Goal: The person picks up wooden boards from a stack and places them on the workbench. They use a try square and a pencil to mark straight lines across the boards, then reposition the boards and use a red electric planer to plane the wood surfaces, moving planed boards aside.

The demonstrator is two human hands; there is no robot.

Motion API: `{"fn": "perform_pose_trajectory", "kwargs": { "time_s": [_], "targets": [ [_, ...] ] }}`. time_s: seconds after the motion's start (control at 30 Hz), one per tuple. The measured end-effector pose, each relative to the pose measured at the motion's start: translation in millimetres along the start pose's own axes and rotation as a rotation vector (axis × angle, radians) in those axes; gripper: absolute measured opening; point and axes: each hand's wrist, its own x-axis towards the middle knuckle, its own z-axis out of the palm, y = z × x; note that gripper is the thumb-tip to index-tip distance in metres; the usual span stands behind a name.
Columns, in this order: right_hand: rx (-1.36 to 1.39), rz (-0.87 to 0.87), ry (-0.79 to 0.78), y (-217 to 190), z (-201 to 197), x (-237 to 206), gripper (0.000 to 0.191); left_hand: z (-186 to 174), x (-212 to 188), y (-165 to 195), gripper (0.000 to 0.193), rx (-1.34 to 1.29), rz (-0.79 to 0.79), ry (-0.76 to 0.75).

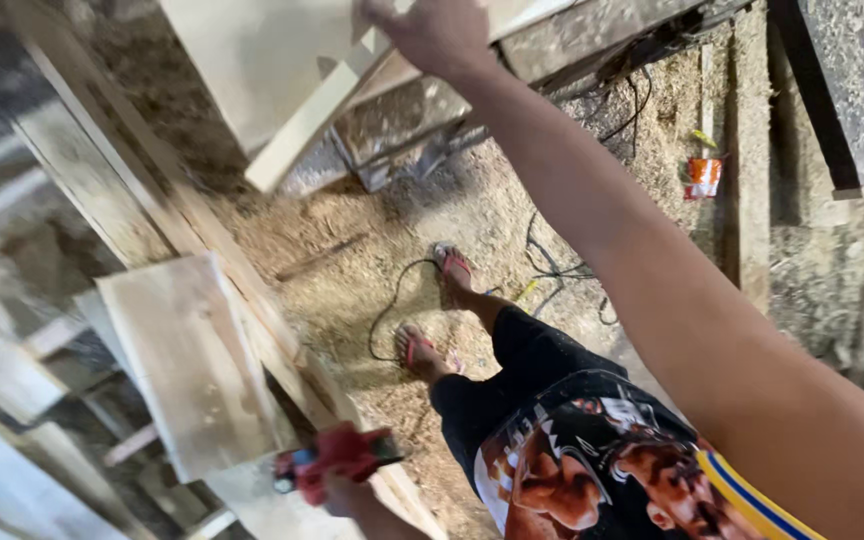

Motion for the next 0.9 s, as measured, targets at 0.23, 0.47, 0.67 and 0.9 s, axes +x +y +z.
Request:
{"fn": "perform_pose_trajectory", "kwargs": {
  "time_s": [0.23, 0.47, 0.67, 0.9],
  "targets": [
    [0.193, 0.002, -0.015, 28, -39, 36, 0.058, 38, -78, 59, 0.037, -0.367, -0.045, -0.052],
    [0.402, 0.103, -0.128, 49, -48, 42, 0.044, 62, -87, 126, 0.042, -0.557, 0.043, -0.102],
    [0.427, 0.108, -0.022, 83, -72, 48, 0.035, 12, -68, 208, 0.047, -0.665, 0.241, -0.224],
    [0.347, 0.105, -0.160, 101, -73, 68, 0.053, -90, -92, 334, 0.052, -0.273, 0.390, -0.017]
  ]
}}
